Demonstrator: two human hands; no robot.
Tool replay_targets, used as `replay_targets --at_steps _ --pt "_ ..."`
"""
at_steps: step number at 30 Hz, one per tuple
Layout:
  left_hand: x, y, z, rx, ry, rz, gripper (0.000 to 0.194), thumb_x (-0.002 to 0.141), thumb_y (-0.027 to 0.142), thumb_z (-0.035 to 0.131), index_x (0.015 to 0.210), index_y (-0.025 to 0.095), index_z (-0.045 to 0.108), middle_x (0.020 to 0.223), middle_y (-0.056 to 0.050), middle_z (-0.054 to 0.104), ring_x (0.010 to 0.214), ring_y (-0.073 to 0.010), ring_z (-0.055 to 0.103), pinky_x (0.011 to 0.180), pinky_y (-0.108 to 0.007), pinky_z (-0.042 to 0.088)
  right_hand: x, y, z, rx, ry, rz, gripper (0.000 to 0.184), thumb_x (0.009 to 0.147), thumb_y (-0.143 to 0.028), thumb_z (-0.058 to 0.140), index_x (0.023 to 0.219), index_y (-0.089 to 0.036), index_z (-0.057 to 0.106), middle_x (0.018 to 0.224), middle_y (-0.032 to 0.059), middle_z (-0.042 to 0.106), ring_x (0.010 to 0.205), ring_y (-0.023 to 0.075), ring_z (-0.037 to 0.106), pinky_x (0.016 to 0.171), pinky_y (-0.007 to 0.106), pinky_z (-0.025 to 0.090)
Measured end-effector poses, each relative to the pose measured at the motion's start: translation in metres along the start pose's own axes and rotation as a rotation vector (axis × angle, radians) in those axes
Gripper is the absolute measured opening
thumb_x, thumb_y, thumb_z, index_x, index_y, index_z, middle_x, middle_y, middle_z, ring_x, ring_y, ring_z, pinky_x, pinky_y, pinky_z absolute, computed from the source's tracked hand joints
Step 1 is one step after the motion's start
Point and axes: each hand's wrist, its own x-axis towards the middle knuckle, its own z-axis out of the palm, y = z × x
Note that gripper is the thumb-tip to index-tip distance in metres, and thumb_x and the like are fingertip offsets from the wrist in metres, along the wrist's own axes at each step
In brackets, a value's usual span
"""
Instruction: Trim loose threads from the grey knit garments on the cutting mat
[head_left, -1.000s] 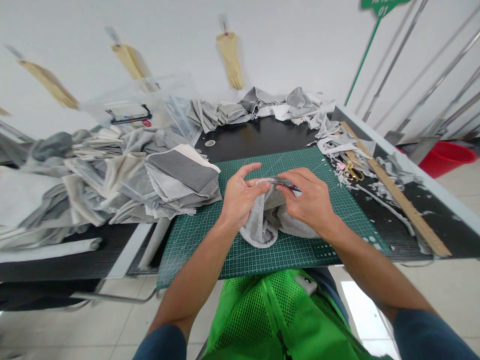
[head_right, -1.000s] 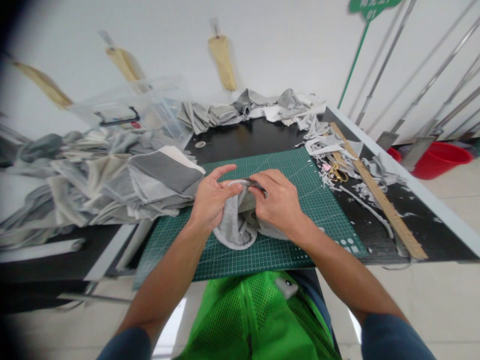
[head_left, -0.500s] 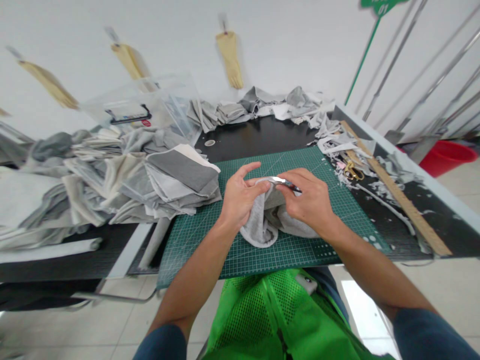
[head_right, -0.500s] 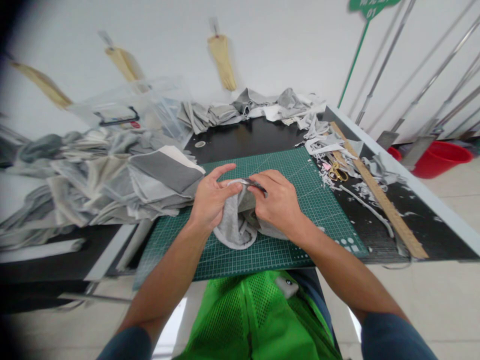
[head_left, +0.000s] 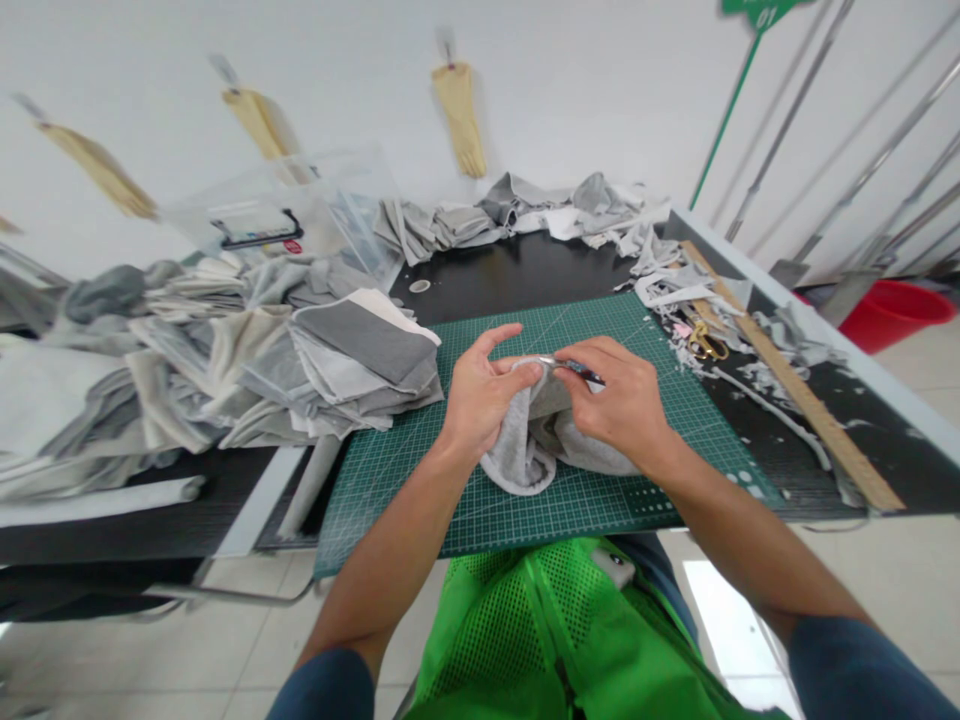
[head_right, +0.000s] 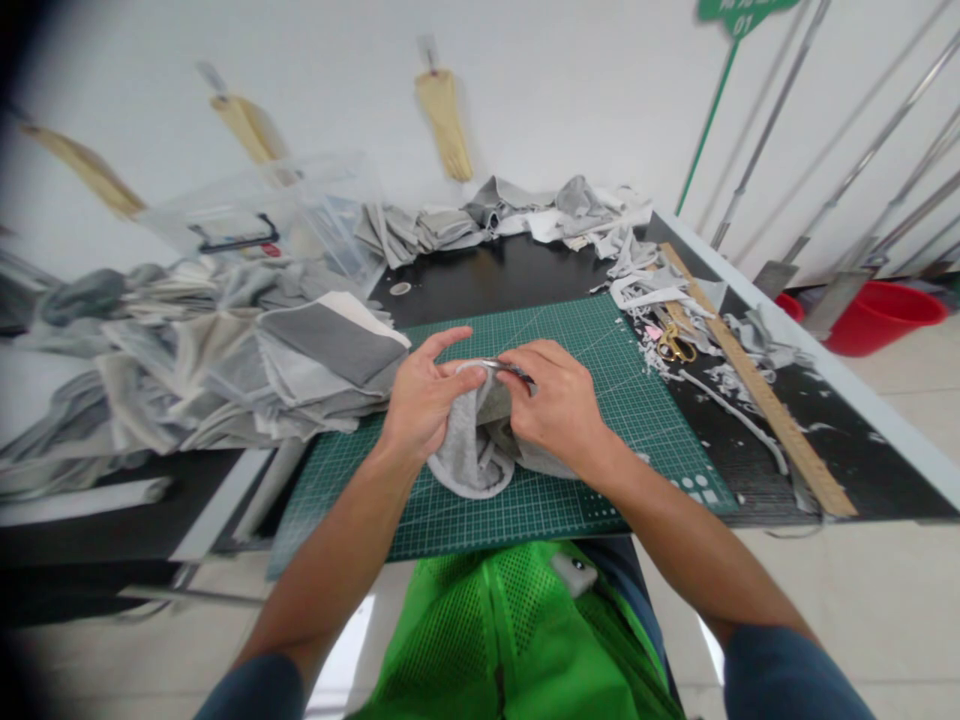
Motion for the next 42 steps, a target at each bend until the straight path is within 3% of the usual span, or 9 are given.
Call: replay_targets --at_steps 20,25,27,30,32,36,38,42 --pt "0.001 -0.002 -0.001 0.001 0.003 -0.017 0.088 0.066 0.032 0.100 0.142 0.017 0.059 0.092 -0.005 0.085 0.078 -0.0177 0.078 0.084 -0.032 0.060 -0.003 0.000 0.003 -0.004 0.006 -0.023 0.017 0.099 -0.018 0.063 0.104 -0.025 0.079 0.098 0.0071 0.081 0.095 0.0255 0.075 0.090 0.043 0.062" --pt "0.001 -0.002 -0.002 -0.003 0.007 -0.016 0.088 0.066 0.032 0.100 0.143 0.018 0.059 0.090 -0.005 0.085 0.077 -0.0184 0.079 0.082 -0.032 0.061 0.001 0.000 0.000 0.058 0.038 0.083 0.015 0.097 -0.022 0.068 0.109 -0.023 0.076 0.102 0.0071 0.079 0.090 0.0233 0.074 0.083 0.039 0.061" --pt "0.002 -0.003 -0.002 0.003 0.006 -0.005 0.088 0.066 0.031 0.100 0.142 0.018 0.060 0.089 -0.005 0.084 0.078 -0.0198 0.079 0.083 -0.034 0.062 0.002 0.004 -0.001 0.087 0.018 0.132 0.022 0.093 -0.028 0.074 0.115 -0.023 0.075 0.108 0.0076 0.078 0.091 0.0234 0.072 0.082 0.038 0.061" --pt "0.004 -0.004 -0.003 0.012 -0.023 0.014 0.083 0.067 0.030 0.099 0.140 0.018 0.061 0.088 -0.006 0.084 0.079 -0.0200 0.080 0.084 -0.034 0.062 0.003 0.011 0.002 0.161 -0.090 0.207 0.048 0.085 -0.032 0.082 0.130 -0.024 0.070 0.120 0.0086 0.078 0.096 0.0248 0.073 0.084 0.040 0.059" --pt "0.005 -0.005 -0.005 0.024 -0.050 0.019 0.079 0.068 0.031 0.099 0.138 0.018 0.064 0.089 -0.007 0.085 0.081 -0.0212 0.080 0.084 -0.035 0.062 0.003 0.015 0.004 0.231 -0.167 0.279 0.053 0.083 -0.031 0.082 0.133 -0.023 0.069 0.115 0.0071 0.080 0.093 0.0237 0.074 0.081 0.038 0.058" --pt "0.007 -0.002 -0.013 0.163 -0.079 -0.001 0.062 0.068 0.036 0.099 0.121 0.018 0.073 0.094 -0.009 0.085 0.078 -0.0222 0.079 0.075 -0.032 0.062 0.007 0.016 0.002 0.262 -0.202 0.381 0.017 0.085 -0.032 0.077 0.097 -0.020 0.078 0.079 0.0005 0.074 0.070 0.0177 0.065 0.066 0.031 0.049" --pt "0.009 0.002 -0.019 0.277 -0.089 -0.023 0.054 0.068 0.036 0.098 0.114 0.017 0.075 0.092 -0.009 0.084 0.073 -0.0197 0.076 0.069 -0.030 0.059 0.010 0.016 -0.001 0.238 -0.164 0.400 0.012 0.085 -0.032 0.075 0.085 -0.019 0.076 0.071 -0.0008 0.069 0.065 0.0156 0.059 0.063 0.029 0.045" --pt "0.014 0.012 -0.033 0.470 -0.184 -0.090 0.046 0.065 0.031 0.095 0.105 0.015 0.078 0.085 -0.005 0.080 0.073 -0.0174 0.071 0.069 -0.028 0.055 0.013 0.017 -0.007 0.196 -0.111 0.418 0.010 0.085 -0.029 0.072 0.083 -0.019 0.073 0.070 -0.0010 0.066 0.065 0.0153 0.055 0.063 0.030 0.042"
